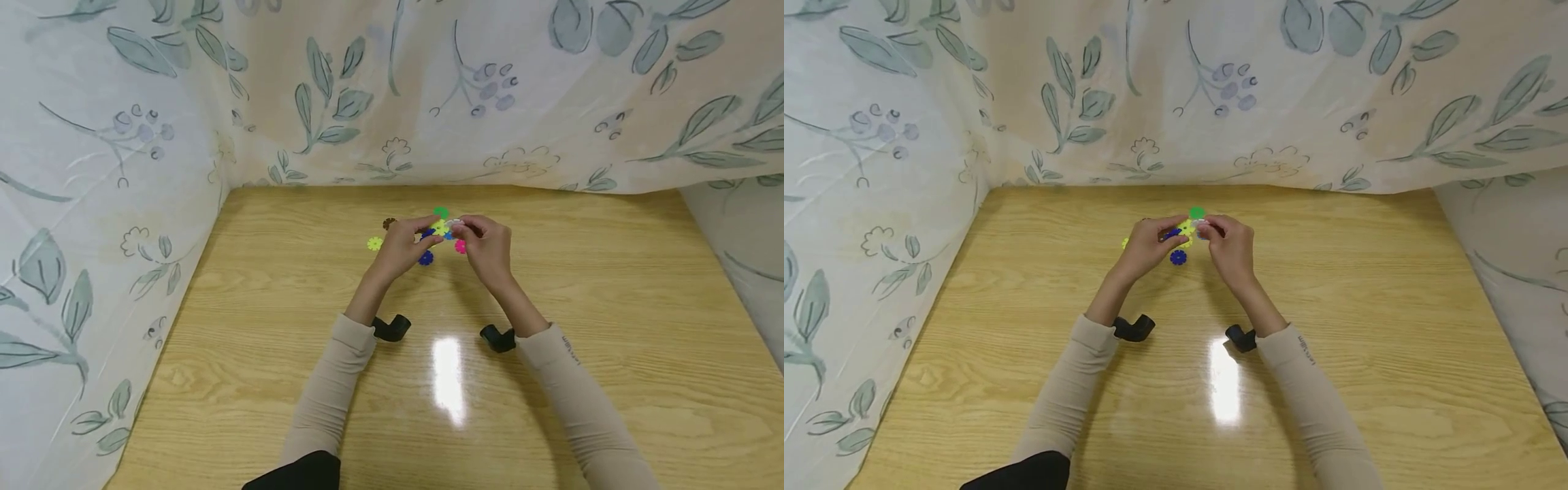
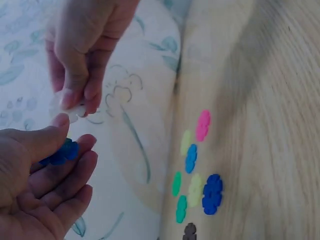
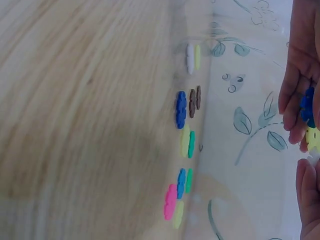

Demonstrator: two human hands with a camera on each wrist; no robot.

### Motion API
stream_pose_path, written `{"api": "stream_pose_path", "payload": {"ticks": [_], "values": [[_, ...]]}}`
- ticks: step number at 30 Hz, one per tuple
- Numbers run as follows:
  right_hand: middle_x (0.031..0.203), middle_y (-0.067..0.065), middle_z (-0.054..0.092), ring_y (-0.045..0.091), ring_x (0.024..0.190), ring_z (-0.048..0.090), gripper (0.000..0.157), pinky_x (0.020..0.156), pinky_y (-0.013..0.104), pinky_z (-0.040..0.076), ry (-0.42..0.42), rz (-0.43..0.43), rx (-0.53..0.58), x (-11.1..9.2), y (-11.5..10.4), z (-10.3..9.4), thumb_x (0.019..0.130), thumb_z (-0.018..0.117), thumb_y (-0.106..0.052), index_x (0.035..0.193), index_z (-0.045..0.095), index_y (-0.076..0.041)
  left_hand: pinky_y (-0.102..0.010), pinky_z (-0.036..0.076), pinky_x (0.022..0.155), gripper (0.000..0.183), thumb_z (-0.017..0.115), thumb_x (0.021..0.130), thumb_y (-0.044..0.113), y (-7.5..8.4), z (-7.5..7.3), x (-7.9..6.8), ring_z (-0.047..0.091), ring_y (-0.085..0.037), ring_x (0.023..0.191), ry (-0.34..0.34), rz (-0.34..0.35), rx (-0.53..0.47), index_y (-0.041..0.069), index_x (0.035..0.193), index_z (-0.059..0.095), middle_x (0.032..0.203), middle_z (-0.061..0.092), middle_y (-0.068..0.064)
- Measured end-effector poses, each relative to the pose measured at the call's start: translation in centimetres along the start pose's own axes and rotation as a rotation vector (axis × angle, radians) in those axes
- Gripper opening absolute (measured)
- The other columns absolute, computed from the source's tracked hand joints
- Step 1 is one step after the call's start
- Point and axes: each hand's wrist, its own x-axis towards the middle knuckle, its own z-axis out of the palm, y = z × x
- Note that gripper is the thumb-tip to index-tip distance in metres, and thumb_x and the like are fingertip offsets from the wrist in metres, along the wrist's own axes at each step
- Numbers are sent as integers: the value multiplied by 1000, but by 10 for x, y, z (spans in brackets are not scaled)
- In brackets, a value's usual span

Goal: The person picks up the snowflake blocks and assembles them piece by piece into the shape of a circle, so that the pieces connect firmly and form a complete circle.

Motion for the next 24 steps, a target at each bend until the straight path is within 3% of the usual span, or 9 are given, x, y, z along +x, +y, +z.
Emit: {"api": "stream_pose_path", "payload": {"ticks": [3, 6, 10, 12, 19, 21, 22, 24], "values": [[87, 24, 68, 22, 72, 69, 16, 60, 12, 51, 17, 14, 36, 0, 2, -1, 83, 64, -4, 92, 68, 10, -34, 49, 90, 40, 63, 87, 17, 1, 5, 0, 62, -21, 104, 9, 12, 11, 1, 123, 58, 123, 60, -13], [86, 24, 68, 4, 69, 66, 16, 61, 13, 52, 30, 26, 63, -2, 2, -2, 83, 64, -3, 91, 68, 10, -30, 49, 90, 40, 64, 86, 16, 3, 13, 0, 61, -20, 107, 48, 6, 15, 0, 122, 58, 122, 60, -14], [85, 25, 68, -10, 67, 60, 15, 62, 14, 52, 51, 30, 78, -1, 1, -2, 83, 64, -1, 91, 68, 11, -20, 47, 68, 40, 63, 86, 17, 4, 20, 1, 59, -16, 70, 86, 6, 3, 1, 122, 58, 119, 62, -14], [85, 25, 68, -10, 67, 61, 16, 62, 15, 52, 51, 23, 79, 1, 0, -2, 83, 63, -1, 92, 68, 12, -20, 41, 60, 40, 63, 86, 18, 4, 20, 1, 43, -17, 54, 94, 16, 4, 2, 123, 58, 118, 63, -14], [91, 23, 69, -1, 73, 66, 19, 66, 20, 54, -53, 34, 76, 5, 2, -5, 84, 63, -4, 95, 68, 10, -20, 45, 66, 41, 64, 86, 20, 4, 12, 1, 51, -11, 54, 75, -15, 45, 5, 124, 58, 119, 63, -11], [93, 24, 68, -1, 74, 66, 20, 68, 21, 54, -89, 76, 100, 6, 4, -5, 85, 62, -5, 97, 67, 10, -23, 41, 61, 41, 64, 87, 20, 4, 10, 1, 35, -14, 45, 62, -21, 66, 4, 124, 58, 118, 63, -12], [95, 25, 68, -1, 74, 66, 21, 69, 21, 54, -105, 103, 115, 6, 4, -5, 85, 61, -5, 98, 67, 11, -24, 40, 61, 41, 65, 86, 20, 4, 9, 2, 34, -14, 45, 60, -19, 82, 4, 124, 58, 118, 63, -13], [98, 26, 66, -1, 75, 66, 22, 70, 23, 54, -129, 152, 140, 7, 5, -5, 86, 60, -5, 101, 65, 12, -23, 46, 68, 41, 65, 86, 21, 5, 8, 3, 45, -12, 53, 61, -11, 123, 3, 122, 59, 119, 63, -13]]}}
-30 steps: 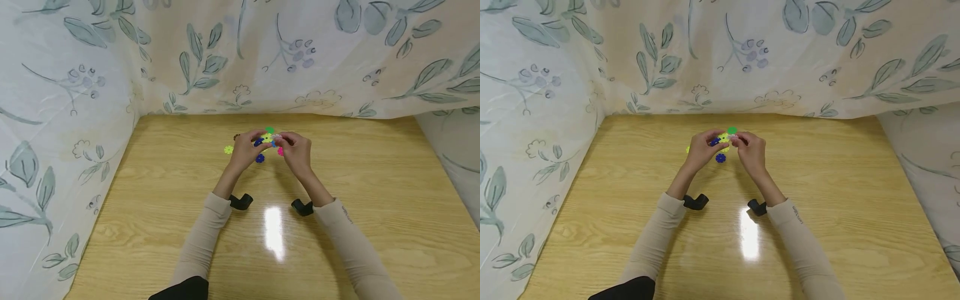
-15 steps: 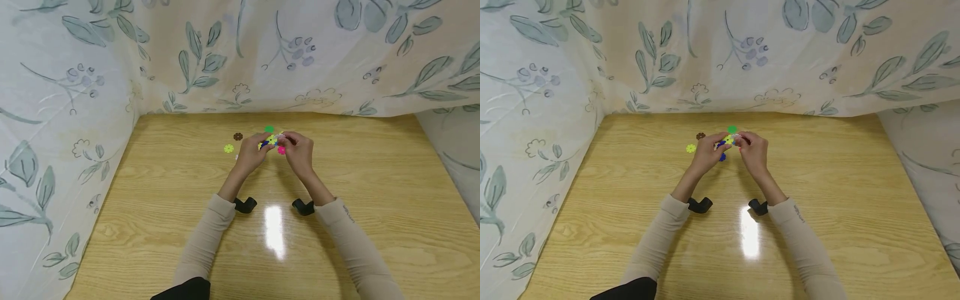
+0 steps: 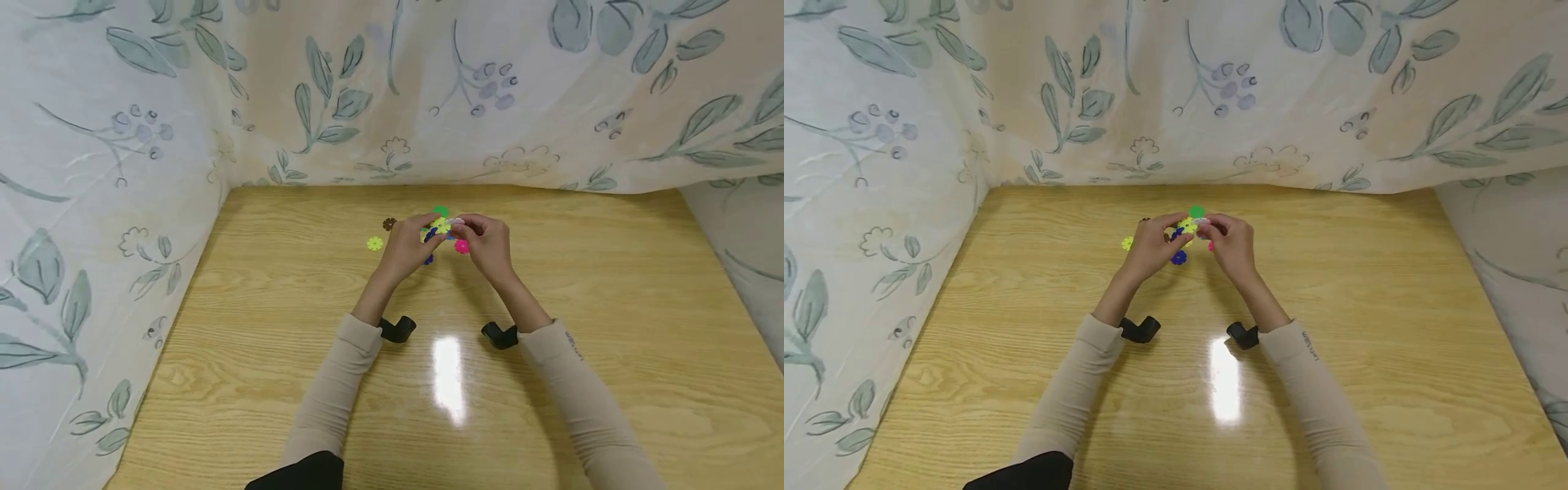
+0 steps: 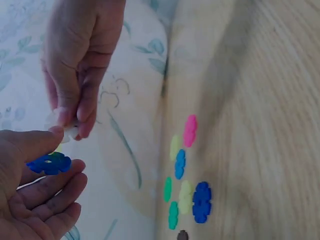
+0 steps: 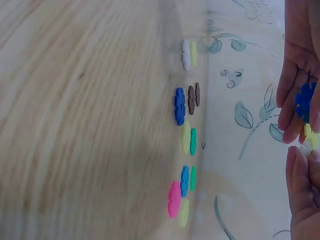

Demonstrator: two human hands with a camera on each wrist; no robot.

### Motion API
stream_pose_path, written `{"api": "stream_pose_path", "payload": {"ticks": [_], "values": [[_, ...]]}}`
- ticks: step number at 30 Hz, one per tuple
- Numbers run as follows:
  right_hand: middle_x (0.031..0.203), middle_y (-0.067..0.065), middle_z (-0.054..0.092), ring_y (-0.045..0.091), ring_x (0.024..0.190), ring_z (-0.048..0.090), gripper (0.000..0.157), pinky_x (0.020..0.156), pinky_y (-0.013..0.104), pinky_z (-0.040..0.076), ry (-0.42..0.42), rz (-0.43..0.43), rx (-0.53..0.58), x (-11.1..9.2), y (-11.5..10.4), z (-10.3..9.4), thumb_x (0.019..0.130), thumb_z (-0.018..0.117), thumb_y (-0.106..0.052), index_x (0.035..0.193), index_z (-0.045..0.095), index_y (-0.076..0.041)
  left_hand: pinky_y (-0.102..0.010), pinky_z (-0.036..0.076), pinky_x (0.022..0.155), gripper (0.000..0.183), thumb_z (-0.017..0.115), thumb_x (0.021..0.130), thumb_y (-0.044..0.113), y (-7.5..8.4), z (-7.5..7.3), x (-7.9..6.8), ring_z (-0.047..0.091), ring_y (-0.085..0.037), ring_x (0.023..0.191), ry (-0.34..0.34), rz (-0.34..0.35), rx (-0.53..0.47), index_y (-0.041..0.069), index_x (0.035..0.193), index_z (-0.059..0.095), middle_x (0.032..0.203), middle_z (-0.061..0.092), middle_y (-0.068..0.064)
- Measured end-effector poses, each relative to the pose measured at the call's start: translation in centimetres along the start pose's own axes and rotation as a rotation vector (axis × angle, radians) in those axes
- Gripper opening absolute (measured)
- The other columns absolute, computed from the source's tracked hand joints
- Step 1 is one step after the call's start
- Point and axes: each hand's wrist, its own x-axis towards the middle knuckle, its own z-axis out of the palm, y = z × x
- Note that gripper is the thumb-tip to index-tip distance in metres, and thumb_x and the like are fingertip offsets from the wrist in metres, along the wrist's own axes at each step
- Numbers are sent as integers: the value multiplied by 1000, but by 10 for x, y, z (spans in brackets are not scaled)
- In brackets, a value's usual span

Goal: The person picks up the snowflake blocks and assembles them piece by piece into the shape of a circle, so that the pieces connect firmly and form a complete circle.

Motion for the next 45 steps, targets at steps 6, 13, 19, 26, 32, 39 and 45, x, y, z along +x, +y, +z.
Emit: {"api": "stream_pose_path", "payload": {"ticks": [6, 13, 19, 26, 32, 39, 45], "values": [[99, 25, 66, -1, 75, 64, 23, 73, 25, 54, -44, 61, -28, 6, -2, -2, 89, 57, -4, 105, 63, 11, -32, 48, 91, 41, 66, 86, 26, 4, -2, 9, 61, -22, 103, 25, 21, 55, 3, 119, 61, 120, 62, -10], [94, 25, 67, 1, 70, 65, 22, 66, 17, 53, -84, 78, -76, 8, -5, 1, 88, 59, -8, 102, 63, 9, -25, 49, 74, 21, 65, 86, 26, 6, -6, 20, 64, -17, 88, 5, 33, 24, 6, 93, 70, 96, 70, -5], [100, 26, 65, 27, 88, 67, 25, 73, 32, 55, -170, 144, -129, 12, -5, -5, 88, 58, -3, 110, 56, 9, -29, 50, 78, 14, 62, 88, 19, 1, -15, 21, 64, -17, 88, -83, 15, -6, 6, 87, 68, 91, 70, -6], [111, 29, 58, 40, 102, 56, 33, 83, 46, 48, -421, 247, -613, 28, 16, -24, 92, 53, -12, 115, 54, 12, -31, 49, 81, 15, 60, 90, 18, -6, -24, 19, 62, -19, 92, -131, 24, -14, 5, 89, 66, 93, 68, -7], [108, 27, 55, 36, 99, 47, 44, 87, 45, 42, -485, 319, -738, 31, 29, -12, 85, 65, -19, 111, 51, 13, -28, 48, 76, 15, 58, 90, 18, -6, -22, 17, 59, -19, 82, -145, 14, 66, 4, 91, 63, 91, 66, -7], [93, 22, 58, 31, 84, 51, 31, 76, 40, 44, -416, 299, -763, 30, 36, -6, 82, 69, -14, 95, 56, 10, -23, 42, 63, 13, 58, 89, 17, -5, -22, 15, 52, -15, 70, -146, 16, 95, 5, 91, 61, 86, 65, -6], [81, 14, 59, 21, 69, 50, 20, 59, 28, 41, -324, 280, -633, 25, 33, -13, 85, 63, -12, 89, 58, 6, -26, 46, 69, 11, 60, 86, 16, -7, -21, 16, 57, -17, 77, -126, 6, 61, 5, 88, 63, 88, 67, -6]]}}
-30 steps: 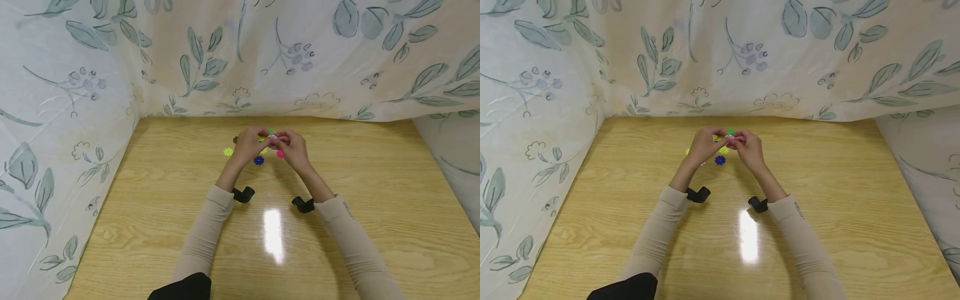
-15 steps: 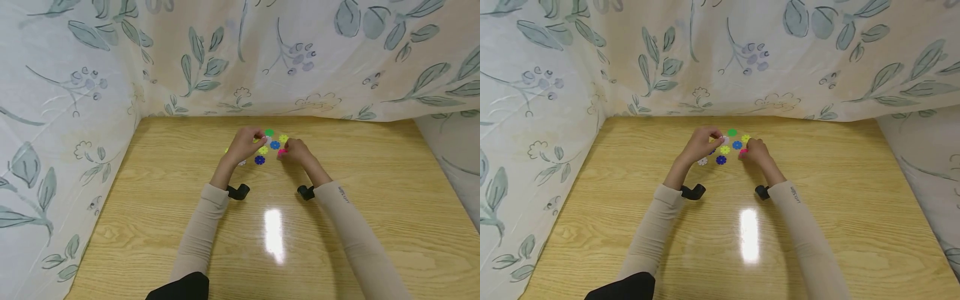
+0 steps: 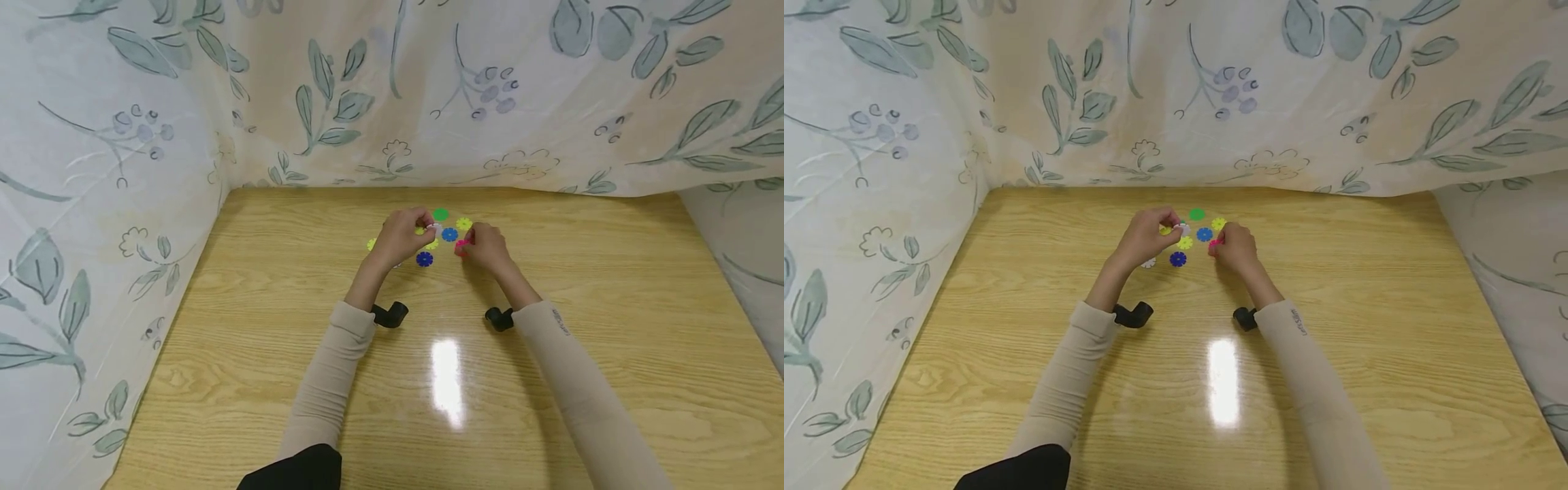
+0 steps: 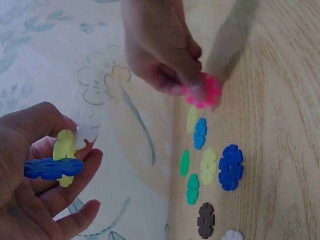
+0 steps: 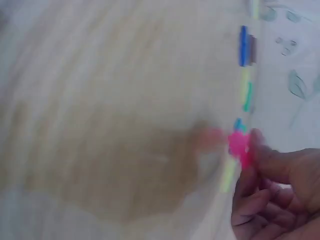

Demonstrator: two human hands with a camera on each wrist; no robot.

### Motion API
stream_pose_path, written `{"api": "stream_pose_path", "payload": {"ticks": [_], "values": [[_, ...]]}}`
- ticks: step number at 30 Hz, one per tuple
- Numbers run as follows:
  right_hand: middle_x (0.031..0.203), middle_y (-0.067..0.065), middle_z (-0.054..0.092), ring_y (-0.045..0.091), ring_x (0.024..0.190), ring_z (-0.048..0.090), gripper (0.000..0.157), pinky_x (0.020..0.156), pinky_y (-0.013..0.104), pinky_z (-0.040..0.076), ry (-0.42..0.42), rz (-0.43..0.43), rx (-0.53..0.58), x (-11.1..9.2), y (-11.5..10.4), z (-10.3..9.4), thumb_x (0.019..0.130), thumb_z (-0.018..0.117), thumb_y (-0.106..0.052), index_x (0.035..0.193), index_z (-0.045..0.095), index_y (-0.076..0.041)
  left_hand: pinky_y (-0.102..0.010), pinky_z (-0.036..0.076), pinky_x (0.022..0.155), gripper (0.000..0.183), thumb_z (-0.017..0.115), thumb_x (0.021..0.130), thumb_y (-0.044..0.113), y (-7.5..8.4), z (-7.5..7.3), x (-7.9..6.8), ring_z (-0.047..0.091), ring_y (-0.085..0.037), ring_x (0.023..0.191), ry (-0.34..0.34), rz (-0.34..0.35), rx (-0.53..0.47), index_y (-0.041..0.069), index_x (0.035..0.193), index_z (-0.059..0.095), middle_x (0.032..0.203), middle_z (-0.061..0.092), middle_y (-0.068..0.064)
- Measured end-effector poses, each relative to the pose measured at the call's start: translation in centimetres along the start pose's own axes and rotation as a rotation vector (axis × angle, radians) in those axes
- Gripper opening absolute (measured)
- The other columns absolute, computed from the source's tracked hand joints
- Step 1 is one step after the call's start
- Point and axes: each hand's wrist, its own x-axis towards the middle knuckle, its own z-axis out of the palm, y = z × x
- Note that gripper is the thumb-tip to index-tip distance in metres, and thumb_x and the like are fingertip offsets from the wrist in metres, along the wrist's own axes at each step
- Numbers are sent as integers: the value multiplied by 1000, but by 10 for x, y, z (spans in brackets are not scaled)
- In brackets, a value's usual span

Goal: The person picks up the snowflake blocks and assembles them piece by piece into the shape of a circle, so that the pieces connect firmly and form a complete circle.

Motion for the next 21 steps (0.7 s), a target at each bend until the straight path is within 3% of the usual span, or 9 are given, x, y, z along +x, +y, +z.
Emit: {"api": "stream_pose_path", "payload": {"ticks": [3, 8, 13, 21], "values": [[77, 9, 61, 16, 67, 53, 20, 58, 24, 42, -22, 6, 206, -4, -3, -10, 91, 56, -13, 91, 60, 6, -30, 48, 76, 11, 61, 86, 16, 0, 0, 0, 59, -18, 81, 1, -10, -19, 5, 87, 63, 88, 68, -6], [78, -1, 62, 6, 65, 53, 27, 59, 18, 43, -145, 46, 559, -12, -15, -28, 95, 49, -18, 99, 54, 8, -34, 47, 87, 12, 62, 87, 18, -1, 0, 1, 62, -18, 90, 1, -14, -51, 6, 87, 66, 91, 69, -6], [80, -3, 59, 5, 64, 49, 26, 56, 15, 42, -173, 44, 678, -18, -24, -36, 95, 49, -18, 100, 54, 7, -32, 48, 87, 12, 63, 87, 19, -2, 2, 1, 62, -18, 93, -3, -8, -76, 7, 87, 67, 91, 69, -4], [81, -2, 61, 3, 62, 53, 24, 56, 13, 45, -123, 73, 768, -19, -32, -32, 95, 50, -15, 101, 55, 8, -35, 49, 84, 14, 63, 87, 19, -2, 2, 0, 62, -19, 90, 13, 20, -108, 5, 88, 67, 91, 69, -7]]}}
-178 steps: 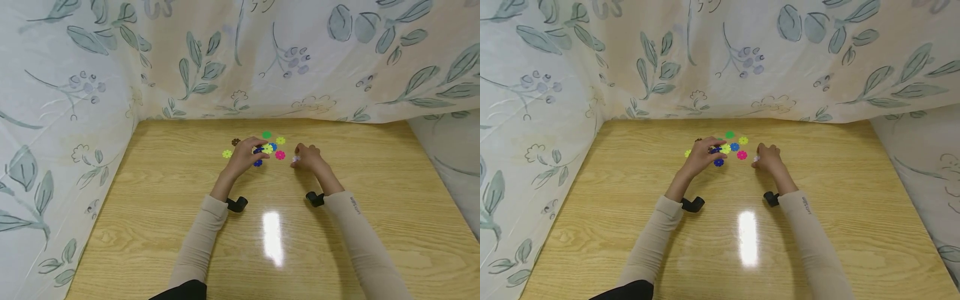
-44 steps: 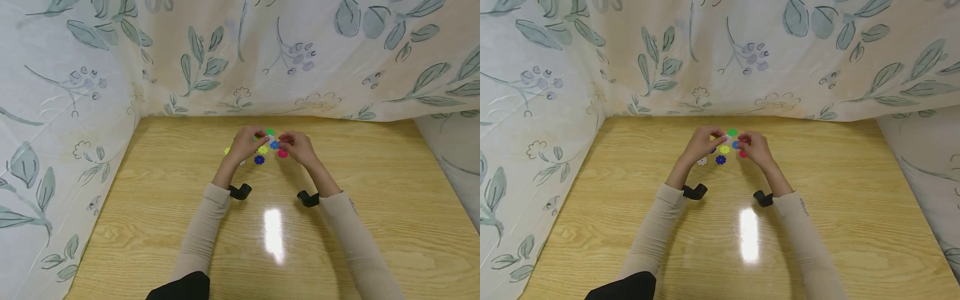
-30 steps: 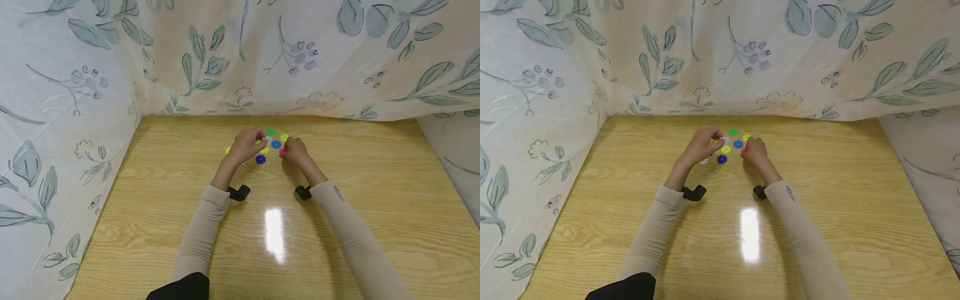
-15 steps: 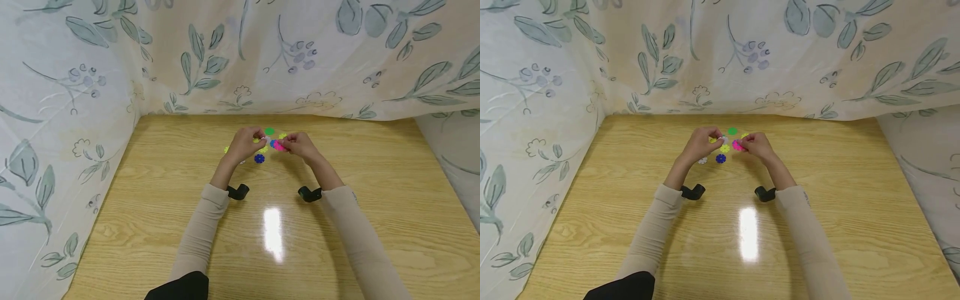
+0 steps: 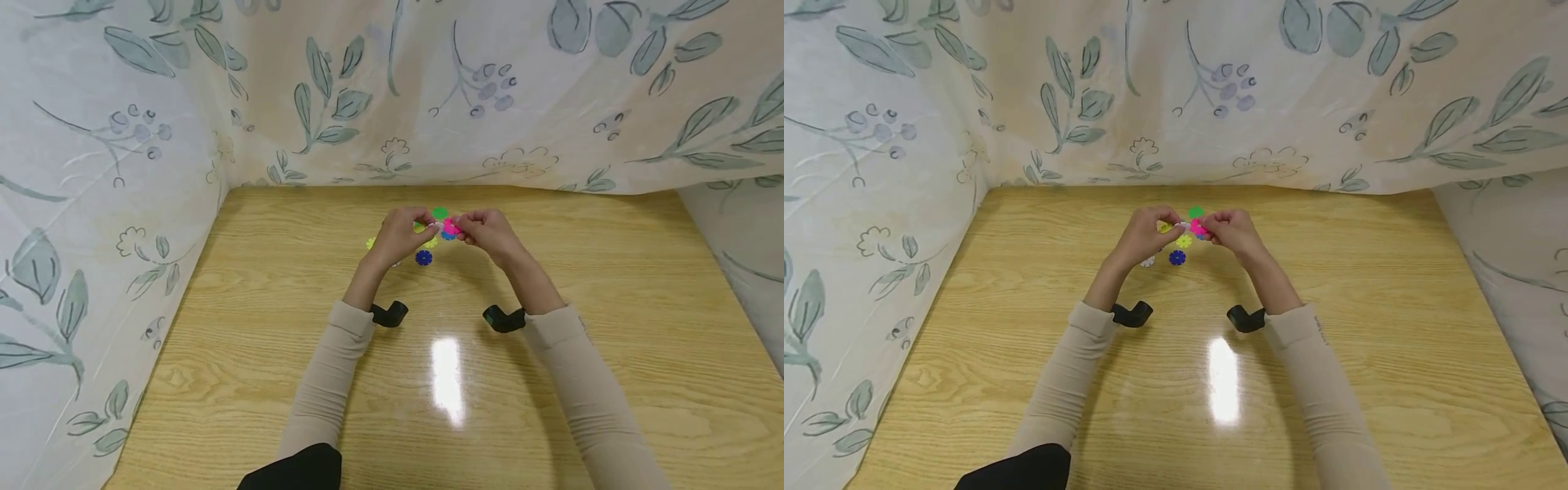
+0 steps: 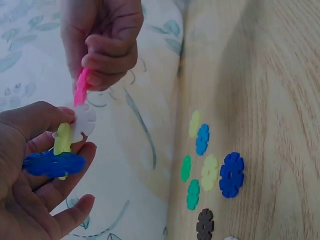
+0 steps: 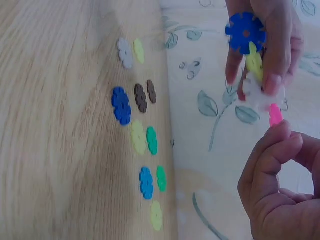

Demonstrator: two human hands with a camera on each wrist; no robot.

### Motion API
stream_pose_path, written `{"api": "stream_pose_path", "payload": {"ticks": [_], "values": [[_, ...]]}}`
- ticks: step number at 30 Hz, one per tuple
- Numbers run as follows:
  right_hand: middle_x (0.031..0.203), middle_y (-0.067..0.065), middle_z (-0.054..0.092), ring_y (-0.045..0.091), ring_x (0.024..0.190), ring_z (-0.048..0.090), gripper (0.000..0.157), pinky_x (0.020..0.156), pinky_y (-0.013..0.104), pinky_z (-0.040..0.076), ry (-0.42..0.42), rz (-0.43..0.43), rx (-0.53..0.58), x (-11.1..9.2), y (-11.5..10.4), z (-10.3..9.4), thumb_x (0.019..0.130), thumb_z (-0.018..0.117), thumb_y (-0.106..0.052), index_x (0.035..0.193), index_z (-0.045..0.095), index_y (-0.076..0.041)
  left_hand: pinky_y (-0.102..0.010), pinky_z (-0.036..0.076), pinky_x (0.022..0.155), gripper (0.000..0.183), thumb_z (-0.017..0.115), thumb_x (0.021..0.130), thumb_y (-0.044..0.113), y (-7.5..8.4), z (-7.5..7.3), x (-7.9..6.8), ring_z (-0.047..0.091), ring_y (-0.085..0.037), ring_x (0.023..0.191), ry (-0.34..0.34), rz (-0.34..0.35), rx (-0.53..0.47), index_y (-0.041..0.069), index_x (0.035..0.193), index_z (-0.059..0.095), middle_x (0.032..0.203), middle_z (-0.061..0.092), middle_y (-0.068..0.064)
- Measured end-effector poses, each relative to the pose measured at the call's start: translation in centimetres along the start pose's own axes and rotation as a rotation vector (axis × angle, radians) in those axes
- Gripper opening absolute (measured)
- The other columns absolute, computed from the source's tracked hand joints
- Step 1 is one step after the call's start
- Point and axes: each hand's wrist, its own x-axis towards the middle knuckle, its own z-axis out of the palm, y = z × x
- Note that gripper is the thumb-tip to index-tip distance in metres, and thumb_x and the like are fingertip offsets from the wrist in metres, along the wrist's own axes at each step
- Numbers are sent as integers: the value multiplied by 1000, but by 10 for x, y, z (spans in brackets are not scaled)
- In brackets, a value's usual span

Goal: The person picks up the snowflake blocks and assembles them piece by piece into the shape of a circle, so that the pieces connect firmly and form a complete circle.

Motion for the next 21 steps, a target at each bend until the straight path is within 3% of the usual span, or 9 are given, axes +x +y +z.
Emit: {"api": "stream_pose_path", "payload": {"ticks": [5, 11, 16, 21], "values": [[82, -3, 62, 3, 63, 57, 25, 58, 13, 48, 45, 32, 71, 0, 1, 4, 93, 53, -14, 102, 56, 8, -38, 49, 83, 16, 64, 87, 18, 1, 1, 0, 62, -20, 89, 21, 18, -5, 3, 88, 68, 92, 69, -9], [69, 1, 64, 6, 56, 61, 14, 56, 15, 51, 65, 89, 191, 1, 2, 5, 88, 60, -11, 82, 63, 1, -30, 50, 74, 16, 65, 86, 18, 1, 3, -1, 64, -19, 86, 49, 42, 38, 2, 86, 70, 92, 70, -8], [72, 1, 67, 8, 55, 63, 17, 55, 16, 51, 77, 75, 242, 1, 2, 7, 88, 60, -7, 71, 65, -3, -29, 50, 74, 14, 65, 86, 14, 1, 6, -1, 63, -17, 81, 75, 46, 13, 2, 84, 69, 90, 70, -9], [71, 2, 66, 7, 54, 63, 18, 56, 16, 52, 100, 66, 247, -1, 0, 11, 87, 61, -7, 69, 63, -3, -20, 38, 59, 13, 66, 85, 14, 2, 6, -2, 44, -12, 56, 92, 14, -28, 2, 85, 70, 90, 71, -8]]}}
